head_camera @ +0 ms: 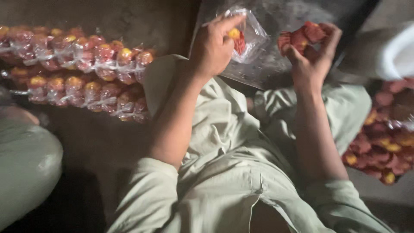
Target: The person sits on the floor and packs small cupcakes into clear plastic bags, twisting the bags closed and placing the filled bags on a tray beside them. They take cupcakes one at a time from a tray, bag them, and set finished bags with other completed bags.
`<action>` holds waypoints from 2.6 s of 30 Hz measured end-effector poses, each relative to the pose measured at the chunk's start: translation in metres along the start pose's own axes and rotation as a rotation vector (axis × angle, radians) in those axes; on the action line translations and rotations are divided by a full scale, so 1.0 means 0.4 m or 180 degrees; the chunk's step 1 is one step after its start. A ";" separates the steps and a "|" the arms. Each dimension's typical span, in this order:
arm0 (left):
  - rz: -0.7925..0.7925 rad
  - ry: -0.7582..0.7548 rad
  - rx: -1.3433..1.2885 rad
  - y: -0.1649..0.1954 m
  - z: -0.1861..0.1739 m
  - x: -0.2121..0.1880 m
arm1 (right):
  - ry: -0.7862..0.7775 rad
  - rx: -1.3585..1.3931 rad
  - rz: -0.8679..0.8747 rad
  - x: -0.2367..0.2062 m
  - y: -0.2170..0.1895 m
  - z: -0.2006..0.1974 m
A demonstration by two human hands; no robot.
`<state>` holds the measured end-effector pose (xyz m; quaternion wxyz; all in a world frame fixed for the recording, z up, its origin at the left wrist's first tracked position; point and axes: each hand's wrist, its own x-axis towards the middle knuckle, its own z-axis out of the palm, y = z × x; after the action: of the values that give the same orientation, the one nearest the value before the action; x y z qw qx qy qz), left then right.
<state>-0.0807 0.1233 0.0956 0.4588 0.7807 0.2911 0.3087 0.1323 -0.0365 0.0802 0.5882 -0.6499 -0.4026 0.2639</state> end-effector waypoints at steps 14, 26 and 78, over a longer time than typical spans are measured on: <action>0.0238 -0.1060 -0.0139 0.220 0.226 -0.118 | -0.1858 -0.2939 -0.0479 -0.163 -0.206 -0.087; 0.0707 -0.1908 0.0277 0.568 0.559 -0.262 | -0.1179 -0.3336 -0.0259 -0.393 -0.240 -0.260; -0.1371 -0.2059 0.0744 0.283 0.246 -0.635 | -0.2496 0.1433 0.3365 -0.509 -0.185 -0.235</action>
<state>-0.1501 -0.1634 0.1041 0.4891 0.8056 0.3217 -0.0912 0.0840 -0.2593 0.1417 0.3124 -0.4776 -0.1503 0.8073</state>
